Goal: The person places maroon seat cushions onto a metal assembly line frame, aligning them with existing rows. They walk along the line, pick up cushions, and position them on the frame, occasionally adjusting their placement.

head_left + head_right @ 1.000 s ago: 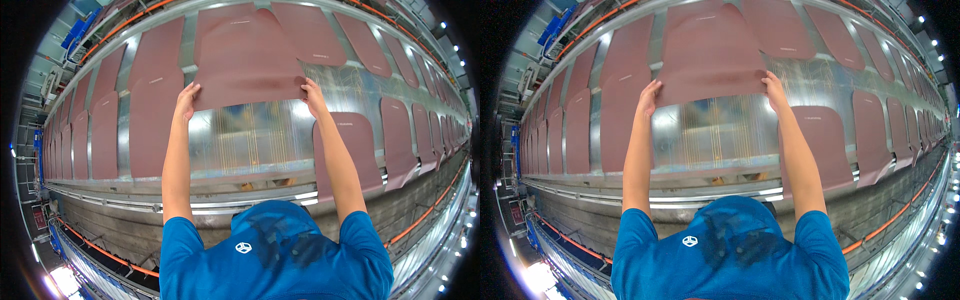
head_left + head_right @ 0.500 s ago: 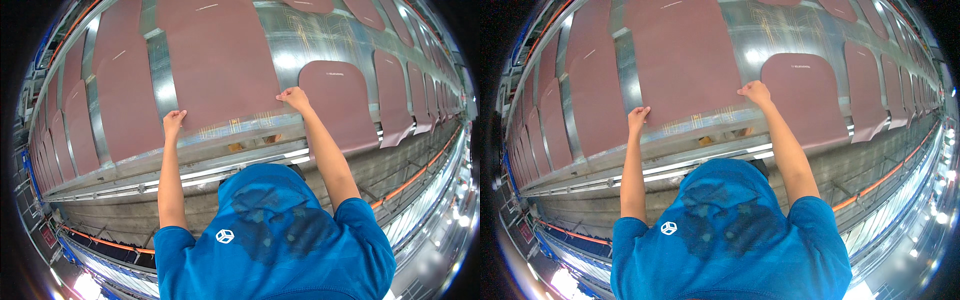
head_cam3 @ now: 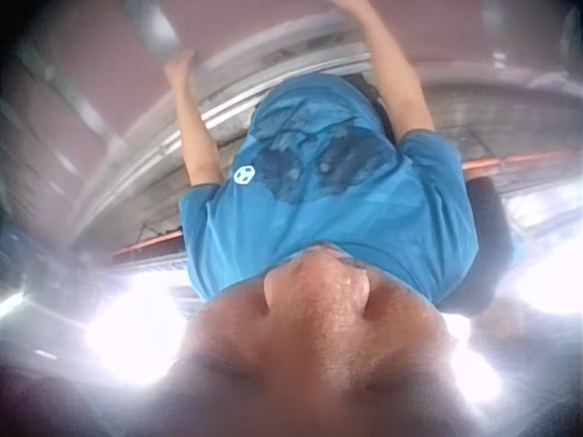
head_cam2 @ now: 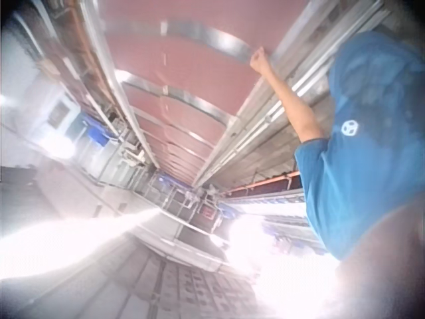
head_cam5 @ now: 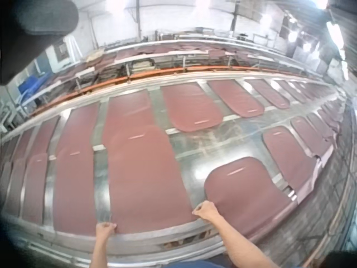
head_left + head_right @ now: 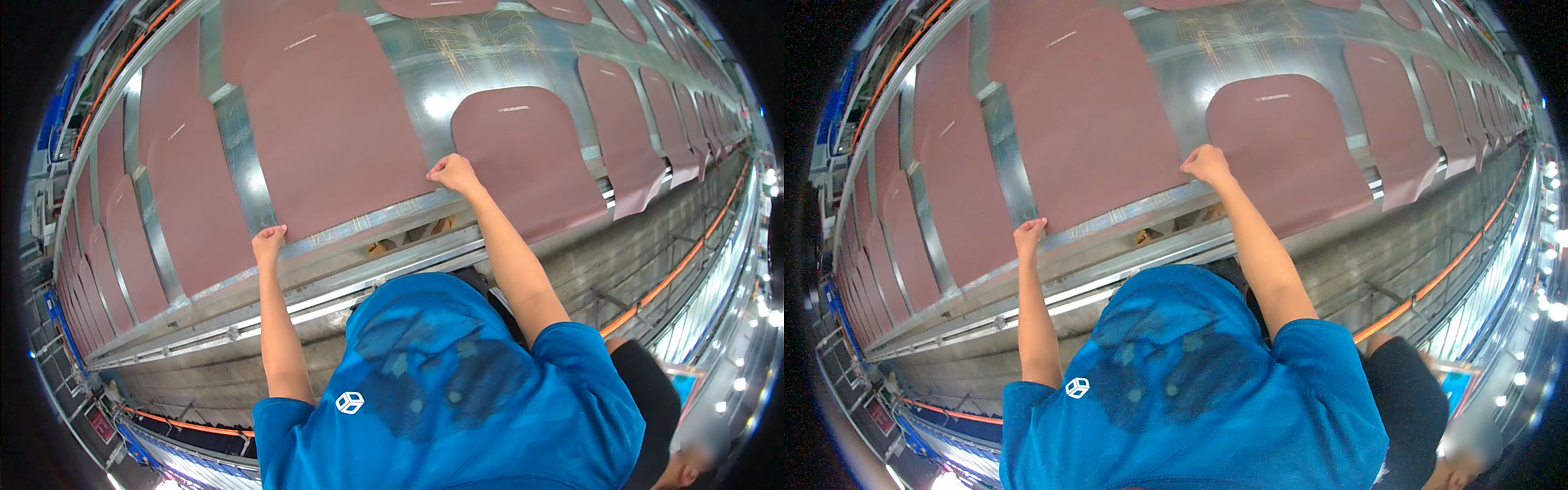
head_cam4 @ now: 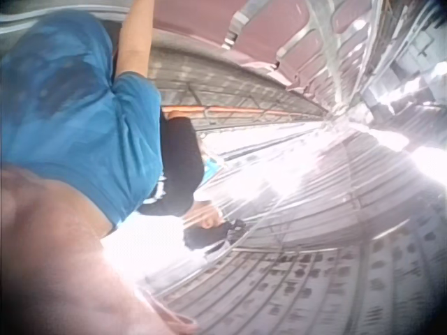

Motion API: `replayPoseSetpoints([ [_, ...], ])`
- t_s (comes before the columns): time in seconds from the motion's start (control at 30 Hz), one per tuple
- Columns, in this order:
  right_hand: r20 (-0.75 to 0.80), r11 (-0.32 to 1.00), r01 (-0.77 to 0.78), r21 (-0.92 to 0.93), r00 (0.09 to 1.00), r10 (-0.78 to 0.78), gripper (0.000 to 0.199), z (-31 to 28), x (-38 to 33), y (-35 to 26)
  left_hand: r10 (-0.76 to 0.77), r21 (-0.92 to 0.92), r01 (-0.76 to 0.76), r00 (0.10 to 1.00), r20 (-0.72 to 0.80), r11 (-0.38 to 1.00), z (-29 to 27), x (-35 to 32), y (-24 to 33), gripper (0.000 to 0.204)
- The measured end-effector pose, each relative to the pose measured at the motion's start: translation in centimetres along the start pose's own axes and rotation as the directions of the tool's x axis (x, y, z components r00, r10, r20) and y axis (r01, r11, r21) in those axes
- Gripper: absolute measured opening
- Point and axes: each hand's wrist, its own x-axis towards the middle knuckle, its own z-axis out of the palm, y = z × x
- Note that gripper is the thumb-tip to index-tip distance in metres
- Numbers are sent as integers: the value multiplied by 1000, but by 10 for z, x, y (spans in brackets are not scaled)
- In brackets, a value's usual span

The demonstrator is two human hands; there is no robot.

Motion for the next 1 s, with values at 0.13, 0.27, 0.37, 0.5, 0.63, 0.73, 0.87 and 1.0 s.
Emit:
replayPoseSetpoints([
  [0.13,-10,999,18,-32,1000,-19,28,0,1,4,-16,-95,20,999,43,995,-3,-8,2,27],
  [0.27,-42,995,78,-61,996,-80,29,4,0,2,-29,-90,31,999,28,995,-4,-7,-5,28],
  [0.37,-65,995,70,-75,995,-75,29,5,-2,5,-38,-55,40,999,37,998,-3,-11,2,30],
  [0.5,-48,995,83,-58,995,-86,28,3,-2,6,-26,-35,28,998,59,999,-5,-14,6,28],
  [0.63,8,995,72,-74,997,-72,32,-3,-2,2,-22,-45,27,994,104,999,-8,-11,-1,30],
  [0.73,31,986,143,-87,990,-141,40,4,-3,11,-1,-73,12,989,145,997,-15,-8,-27,30],
  [0.87,-5,986,156,-64,988,-156,44,5,-4,26,49,-68,-39,986,162,997,-10,-12,-17,26],
  [1.0,78,993,108,-40,991,-105,42,0,1,26,32,-141,-8,986,164,990,-10,-11,-20,23],
])
